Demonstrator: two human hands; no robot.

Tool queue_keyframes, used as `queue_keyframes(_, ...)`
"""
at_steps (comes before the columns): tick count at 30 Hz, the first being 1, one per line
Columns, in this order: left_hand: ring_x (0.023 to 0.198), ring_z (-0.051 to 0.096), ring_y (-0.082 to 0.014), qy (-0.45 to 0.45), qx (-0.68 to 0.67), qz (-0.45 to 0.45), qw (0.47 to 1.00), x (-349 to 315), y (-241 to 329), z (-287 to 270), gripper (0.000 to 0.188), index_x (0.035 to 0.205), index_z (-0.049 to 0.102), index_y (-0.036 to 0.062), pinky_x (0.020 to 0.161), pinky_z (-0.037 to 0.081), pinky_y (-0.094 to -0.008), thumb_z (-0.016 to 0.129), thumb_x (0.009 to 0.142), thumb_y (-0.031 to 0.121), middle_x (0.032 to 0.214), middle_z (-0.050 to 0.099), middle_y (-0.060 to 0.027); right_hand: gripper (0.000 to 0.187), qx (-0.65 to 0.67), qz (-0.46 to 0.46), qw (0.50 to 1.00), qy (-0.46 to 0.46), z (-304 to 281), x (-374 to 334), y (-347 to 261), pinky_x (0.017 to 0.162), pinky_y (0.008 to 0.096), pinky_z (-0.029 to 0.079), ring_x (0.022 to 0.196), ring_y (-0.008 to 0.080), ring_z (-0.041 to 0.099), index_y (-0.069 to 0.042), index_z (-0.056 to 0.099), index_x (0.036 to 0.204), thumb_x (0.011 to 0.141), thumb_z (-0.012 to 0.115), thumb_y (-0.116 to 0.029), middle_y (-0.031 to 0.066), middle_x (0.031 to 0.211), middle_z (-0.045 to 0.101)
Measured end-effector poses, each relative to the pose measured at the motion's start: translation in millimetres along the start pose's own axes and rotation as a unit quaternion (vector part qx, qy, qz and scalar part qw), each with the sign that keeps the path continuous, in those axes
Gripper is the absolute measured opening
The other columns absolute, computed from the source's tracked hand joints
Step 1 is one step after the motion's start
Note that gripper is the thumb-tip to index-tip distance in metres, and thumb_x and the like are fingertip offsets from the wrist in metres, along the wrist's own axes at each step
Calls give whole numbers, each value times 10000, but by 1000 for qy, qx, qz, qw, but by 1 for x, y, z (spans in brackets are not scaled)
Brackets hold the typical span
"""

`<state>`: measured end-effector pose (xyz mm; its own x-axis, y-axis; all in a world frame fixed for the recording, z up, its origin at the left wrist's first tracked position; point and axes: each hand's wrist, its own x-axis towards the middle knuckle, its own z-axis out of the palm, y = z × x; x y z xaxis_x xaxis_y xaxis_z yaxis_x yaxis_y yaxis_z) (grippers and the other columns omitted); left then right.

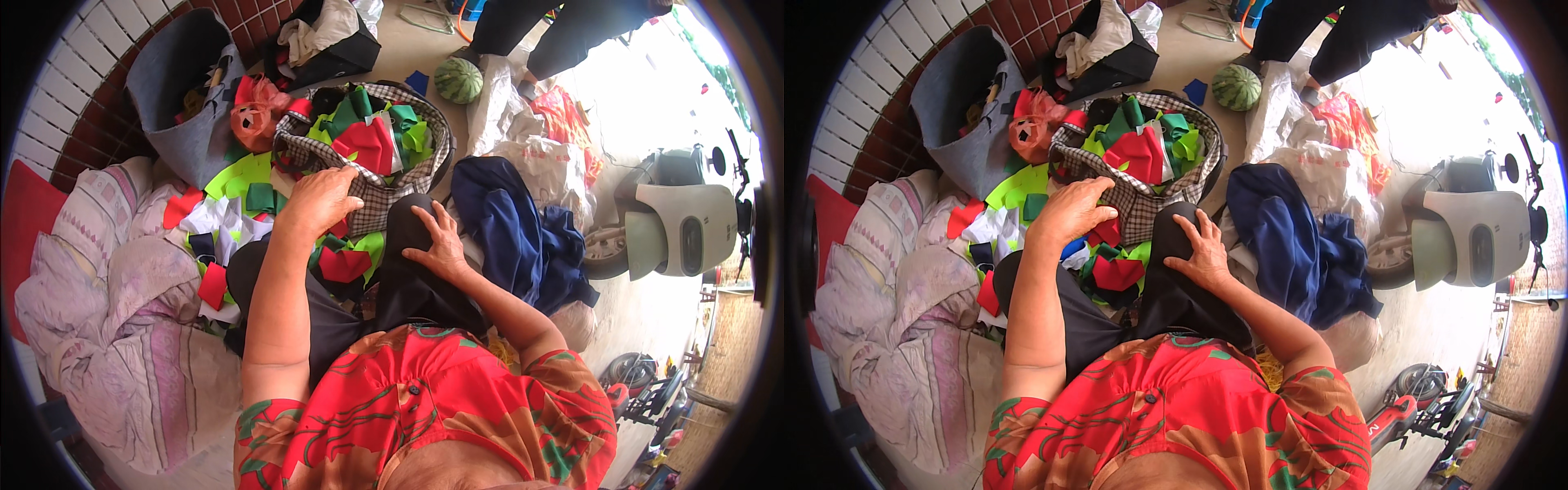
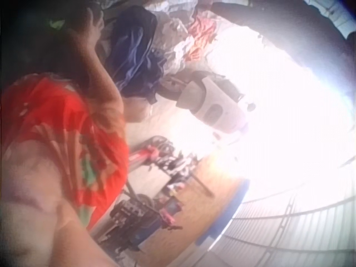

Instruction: The person sits on the floor and sorts through a large pile of colorful fabric pieces, picking them up one by one and placing them into a woven basket. The person handles various colors including green, red, blue, and white, occasionally separating or stacking them before depositing them into the container.

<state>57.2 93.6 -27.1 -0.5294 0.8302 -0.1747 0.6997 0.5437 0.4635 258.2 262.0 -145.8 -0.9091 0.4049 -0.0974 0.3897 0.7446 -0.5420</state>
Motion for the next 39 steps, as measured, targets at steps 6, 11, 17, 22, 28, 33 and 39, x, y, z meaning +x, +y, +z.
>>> queue_keyframes(6, 1066, 557, -345, -1, 6, -3, 1000, 1, -1, 2, 470, 1182, 537, 44, 910, 434, -424, 666, 784, 258, 1125, 606, -180, 874, 0, -4, 1000, 1, 0, 0, 1, 1005, 523, 365, 1317, 409, 265, -309, 377, 1375, 613, 798, -384, 170, 1465, 236)
queue_keyframes(11, 1065, 557, -343, -1, 4, -1, 1000, 1, -1, 3, 471, 1181, 536, 41, 913, 431, -424, 668, 784, 258, 1116, 608, -182, 886, 1, 2, 1000, -9, -5, 0, -5, 1042, 504, 330, 1304, 422, 282, -272, 371, 1383, 617, 807, -357, 177, 1464, 236)
queue_keyframes(17, 1062, 557, -345, 0, 7, 3, 1000, 0, -2, 4, 466, 1177, 536, 41, 910, 432, -426, 667, 787, 258, 1108, 608, -189, 889, 1, 6, 1000, -10, -3, 0, -5, 1041, 505, 331, 1304, 424, 281, -270, 374, 1380, 611, 812, -357, 182, 1461, 237)
queue_keyframes(22, 1043, 561, -355, 5, 6, 5, 1000, 2, -5, 5, 461, 1166, 536, 37, 897, 438, -427, 675, 779, 245, 1094, 608, -192, 878, 5, -4, 1000, 4, -1, 0, -2, 1014, 519, 356, 1302, 425, 281, -288, 384, 1372, 608, 808, -373, 182, 1457, 246)
queue_keyframes(28, 1025, 559, -359, 59, -4, 48, 997, -3, -14, 13, 450, 1151, 531, 41, 878, 442, -429, 676, 775, 240, 1059, 609, -190, 856, 18, -57, 997, 43, 9, 0, 8, 998, 529, 370, 1289, 430, 298, -286, 405, 1360, 609, 801, -393, 203, 1433, 282)
queue_keyframes(33, 1040, 566, -343, 6, 11, 7, 1000, 4, -2, 5, 482, 1152, 543, 26, 889, 442, -429, 691, 757, 258, 1090, 611, -187, 880, 7, -24, 1000, 14, 3, 0, 6, 1003, 522, 369, 1284, 428, 303, -295, 370, 1379, 616, 792, -411, 187, 1442, 269)
queue_keyframes(39, 994, 592, -331, 37, 13, 16, 999, 4, -2, 6, 407, 1060, 550, 33, 849, 458, -440, 698, 755, 258, 1018, 635, -165, 884, -1, -16, 1000, 2, -1, 1, 3, 1008, 520, 364, 1310, 416, 275, -307, 357, 1384, 621, 789, -413, 174, 1460, 243)
